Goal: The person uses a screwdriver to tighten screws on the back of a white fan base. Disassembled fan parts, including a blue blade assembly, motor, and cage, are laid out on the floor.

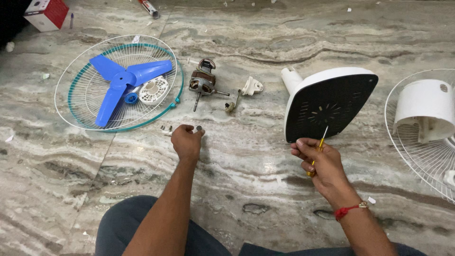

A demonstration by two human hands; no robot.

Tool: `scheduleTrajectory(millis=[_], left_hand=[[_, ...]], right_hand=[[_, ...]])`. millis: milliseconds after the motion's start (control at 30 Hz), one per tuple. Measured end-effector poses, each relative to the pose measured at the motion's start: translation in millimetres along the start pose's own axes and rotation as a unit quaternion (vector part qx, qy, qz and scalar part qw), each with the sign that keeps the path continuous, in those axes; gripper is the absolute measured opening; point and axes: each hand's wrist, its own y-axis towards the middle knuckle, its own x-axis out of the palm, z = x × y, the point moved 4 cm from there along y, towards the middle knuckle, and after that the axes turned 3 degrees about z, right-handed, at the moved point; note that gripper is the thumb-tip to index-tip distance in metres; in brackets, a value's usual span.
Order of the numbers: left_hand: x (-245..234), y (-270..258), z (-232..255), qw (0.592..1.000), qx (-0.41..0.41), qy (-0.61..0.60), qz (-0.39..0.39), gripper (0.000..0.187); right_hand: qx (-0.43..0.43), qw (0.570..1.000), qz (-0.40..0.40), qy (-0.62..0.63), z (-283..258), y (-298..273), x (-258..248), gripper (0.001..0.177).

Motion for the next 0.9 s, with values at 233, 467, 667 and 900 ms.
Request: scheduleTrajectory(millis=[233,467,667,900], left_hand=[[-45,3,73,0.974,0.07,-0.19,0.098,0.044],[-83,-69,166,0.927,0.177,-0.327,-0.055,0.045],[-61,-113,207,0.88,0.263,-0.272,-0.289,0.055],[-42,-134,215,0.853,0.283,-0.26,-0.353,0.065]], right_hand=[[-0.039,0.999,0.01,0.037,-6,13,-22,0.02],[-0.054,0.997,0.021,0.048,-5,15,-24,0.021],[-0.051,0.997,0.034,0.042,-7,10,-23,0.019],[-0.061,0.994,0.047,0.071,-24,9,-28,0.018]])
